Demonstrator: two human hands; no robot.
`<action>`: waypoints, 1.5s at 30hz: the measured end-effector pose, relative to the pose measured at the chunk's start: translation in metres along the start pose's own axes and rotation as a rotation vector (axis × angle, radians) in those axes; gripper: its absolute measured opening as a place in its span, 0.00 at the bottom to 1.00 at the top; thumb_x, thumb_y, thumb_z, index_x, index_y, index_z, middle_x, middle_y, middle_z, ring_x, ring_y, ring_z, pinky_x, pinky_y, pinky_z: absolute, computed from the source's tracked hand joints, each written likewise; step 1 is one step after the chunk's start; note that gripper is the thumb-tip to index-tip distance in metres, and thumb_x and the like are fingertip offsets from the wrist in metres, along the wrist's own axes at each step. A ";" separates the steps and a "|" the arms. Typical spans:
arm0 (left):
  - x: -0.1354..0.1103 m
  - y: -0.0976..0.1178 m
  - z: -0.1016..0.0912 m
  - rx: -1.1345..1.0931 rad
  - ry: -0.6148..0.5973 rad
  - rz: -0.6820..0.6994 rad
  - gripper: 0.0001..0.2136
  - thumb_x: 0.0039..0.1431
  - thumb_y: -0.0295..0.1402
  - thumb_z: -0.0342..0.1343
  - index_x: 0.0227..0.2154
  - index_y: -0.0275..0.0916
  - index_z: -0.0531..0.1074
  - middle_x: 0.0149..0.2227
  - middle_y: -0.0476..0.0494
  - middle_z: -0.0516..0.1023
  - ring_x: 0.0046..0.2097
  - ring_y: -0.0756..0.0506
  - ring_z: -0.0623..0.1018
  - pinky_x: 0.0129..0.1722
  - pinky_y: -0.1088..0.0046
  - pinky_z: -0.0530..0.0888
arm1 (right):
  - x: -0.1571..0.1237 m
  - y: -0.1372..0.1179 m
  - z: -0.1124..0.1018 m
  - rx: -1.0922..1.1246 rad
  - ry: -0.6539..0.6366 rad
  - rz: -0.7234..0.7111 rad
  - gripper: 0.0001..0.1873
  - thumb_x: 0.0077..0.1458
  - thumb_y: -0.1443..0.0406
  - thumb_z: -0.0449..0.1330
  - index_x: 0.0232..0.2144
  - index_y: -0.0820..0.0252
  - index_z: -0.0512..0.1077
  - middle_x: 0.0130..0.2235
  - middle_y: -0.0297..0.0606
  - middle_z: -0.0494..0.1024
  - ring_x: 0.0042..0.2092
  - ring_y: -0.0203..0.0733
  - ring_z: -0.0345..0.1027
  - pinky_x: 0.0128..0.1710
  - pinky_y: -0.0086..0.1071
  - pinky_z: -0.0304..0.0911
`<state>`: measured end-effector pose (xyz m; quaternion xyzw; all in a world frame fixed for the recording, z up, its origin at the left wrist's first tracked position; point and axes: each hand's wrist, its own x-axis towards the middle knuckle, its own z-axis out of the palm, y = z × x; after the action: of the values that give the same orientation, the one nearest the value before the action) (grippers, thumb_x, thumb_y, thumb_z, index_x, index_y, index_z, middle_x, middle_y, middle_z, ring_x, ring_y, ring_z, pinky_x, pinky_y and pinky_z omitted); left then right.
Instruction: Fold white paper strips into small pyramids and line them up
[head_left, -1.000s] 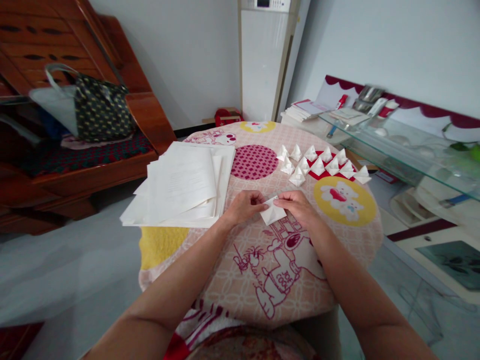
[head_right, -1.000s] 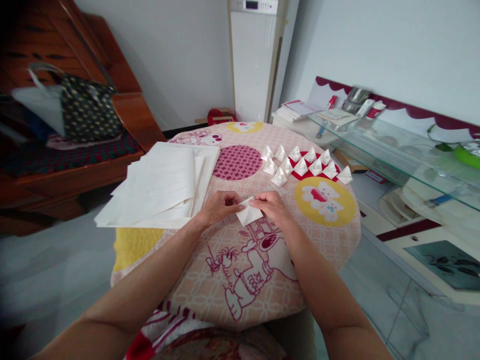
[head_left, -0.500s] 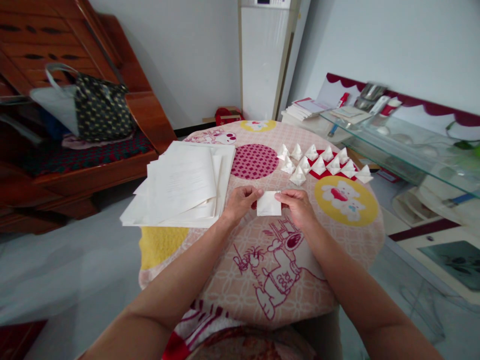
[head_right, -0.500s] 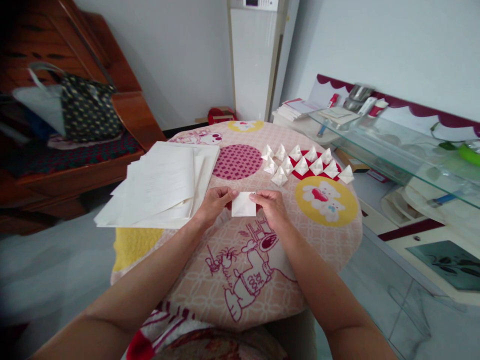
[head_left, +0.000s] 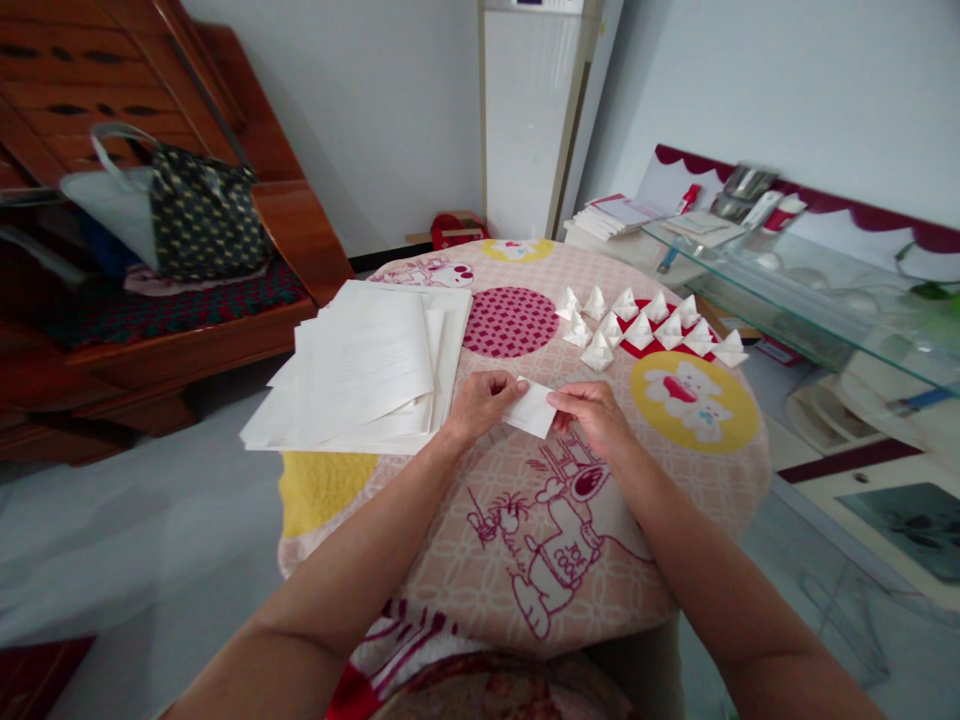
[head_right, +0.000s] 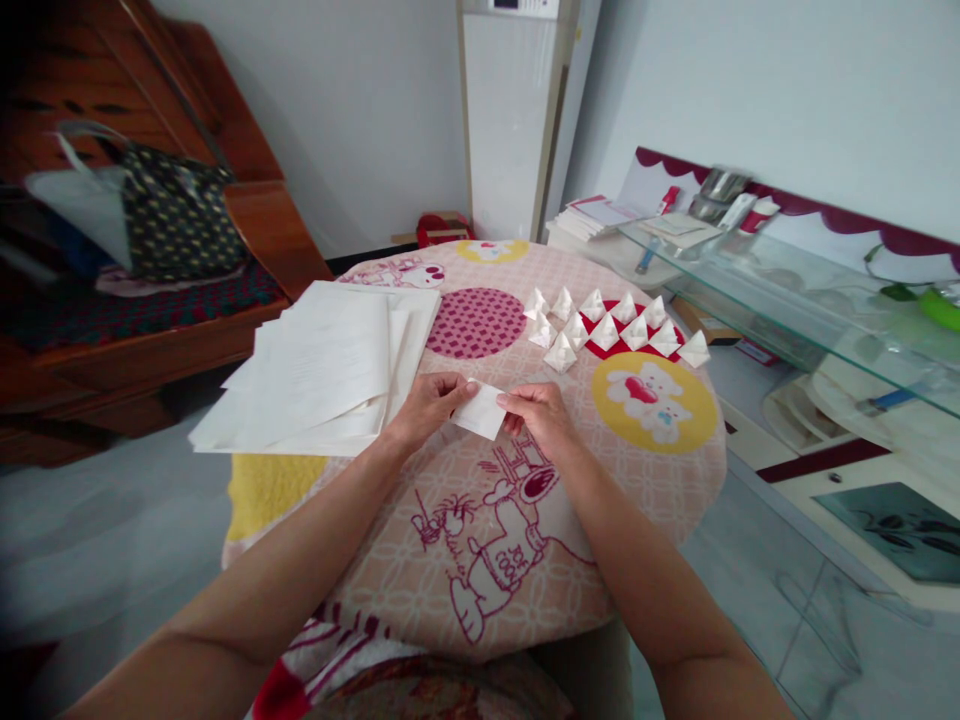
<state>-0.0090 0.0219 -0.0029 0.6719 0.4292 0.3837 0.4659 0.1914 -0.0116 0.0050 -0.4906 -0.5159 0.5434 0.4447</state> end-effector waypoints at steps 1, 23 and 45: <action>0.000 0.000 0.000 0.008 -0.002 -0.005 0.23 0.59 0.53 0.55 0.20 0.39 0.63 0.20 0.54 0.60 0.24 0.53 0.60 0.23 0.76 0.55 | 0.000 0.000 0.001 0.008 0.016 0.001 0.15 0.46 0.55 0.68 0.19 0.60 0.76 0.17 0.35 0.74 0.19 0.34 0.64 0.20 0.28 0.57; 0.000 -0.002 -0.003 -0.095 -0.186 -0.135 0.27 0.55 0.57 0.59 0.17 0.39 0.62 0.16 0.55 0.59 0.19 0.55 0.56 0.20 0.75 0.51 | 0.002 -0.006 -0.005 0.201 0.127 0.111 0.14 0.37 0.58 0.70 0.16 0.63 0.75 0.15 0.37 0.73 0.14 0.34 0.62 0.12 0.26 0.56; -0.004 0.010 -0.002 -0.364 -0.059 -0.396 0.26 0.58 0.54 0.62 0.20 0.34 0.73 0.17 0.50 0.70 0.17 0.55 0.66 0.16 0.79 0.58 | 0.000 -0.007 -0.005 0.106 0.230 -0.064 0.15 0.40 0.55 0.69 0.17 0.60 0.75 0.17 0.36 0.74 0.17 0.35 0.65 0.15 0.27 0.57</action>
<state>-0.0095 0.0167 0.0069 0.4909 0.4623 0.3365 0.6573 0.1961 -0.0108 0.0122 -0.5088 -0.4475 0.4958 0.5432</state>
